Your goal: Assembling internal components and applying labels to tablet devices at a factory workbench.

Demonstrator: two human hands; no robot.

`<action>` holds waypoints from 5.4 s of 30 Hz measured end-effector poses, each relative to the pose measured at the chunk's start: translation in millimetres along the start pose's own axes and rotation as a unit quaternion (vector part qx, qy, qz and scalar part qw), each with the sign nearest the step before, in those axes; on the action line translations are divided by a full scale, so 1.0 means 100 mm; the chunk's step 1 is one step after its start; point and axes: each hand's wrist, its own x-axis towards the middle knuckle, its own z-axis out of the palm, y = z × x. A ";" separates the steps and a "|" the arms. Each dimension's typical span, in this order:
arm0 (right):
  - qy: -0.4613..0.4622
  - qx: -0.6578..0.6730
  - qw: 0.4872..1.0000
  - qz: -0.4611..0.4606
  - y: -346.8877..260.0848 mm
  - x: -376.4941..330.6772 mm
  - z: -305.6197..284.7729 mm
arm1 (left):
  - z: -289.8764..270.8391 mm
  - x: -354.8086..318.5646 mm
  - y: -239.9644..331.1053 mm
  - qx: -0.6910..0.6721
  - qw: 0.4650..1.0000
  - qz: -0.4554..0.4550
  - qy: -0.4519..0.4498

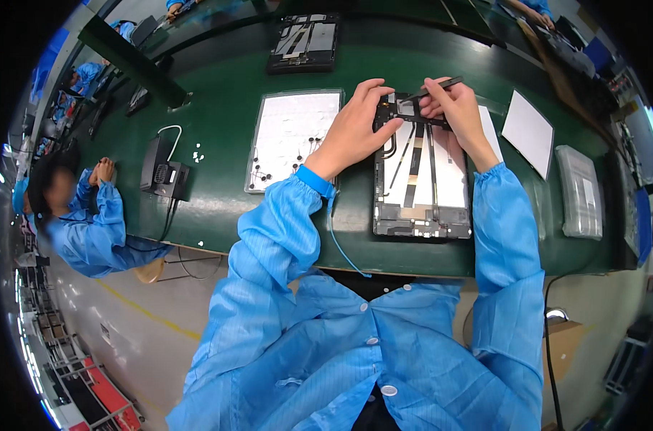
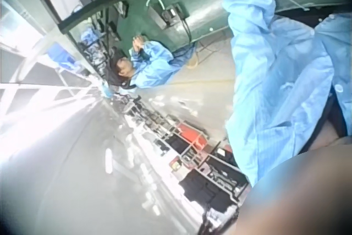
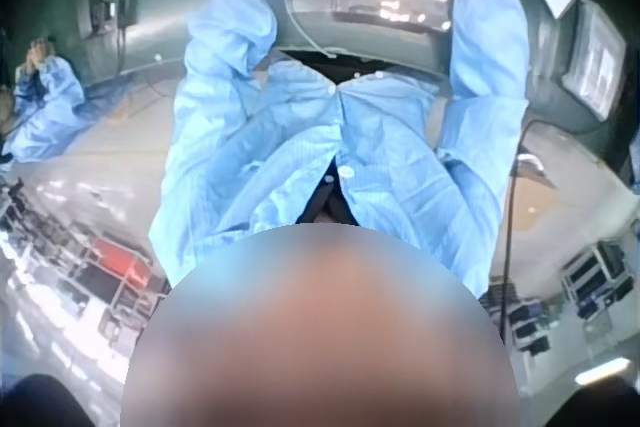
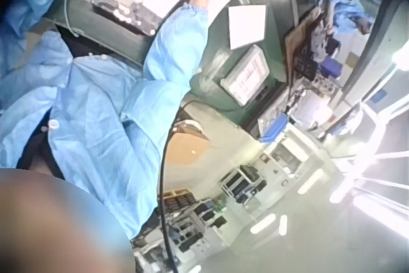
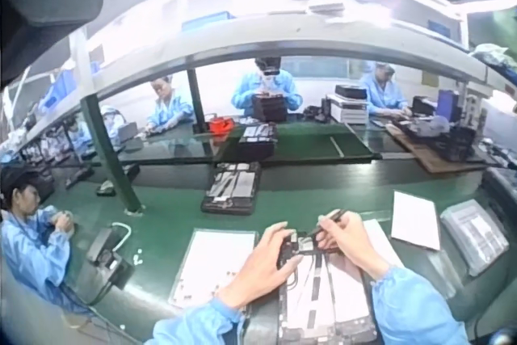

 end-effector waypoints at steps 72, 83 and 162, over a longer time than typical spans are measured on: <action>0.047 0.090 0.995 -0.022 0.22 -0.37 -0.80 | 0.20 0.38 0.71 -0.048 0.986 0.084 -0.139; 0.018 0.036 0.999 -0.009 0.38 -0.08 -0.62 | 0.30 0.36 0.27 0.028 0.995 0.062 -0.077; -0.274 0.006 0.961 -0.043 -0.08 0.24 1.66 | -1.18 -0.68 -0.61 0.014 0.995 -0.045 0.083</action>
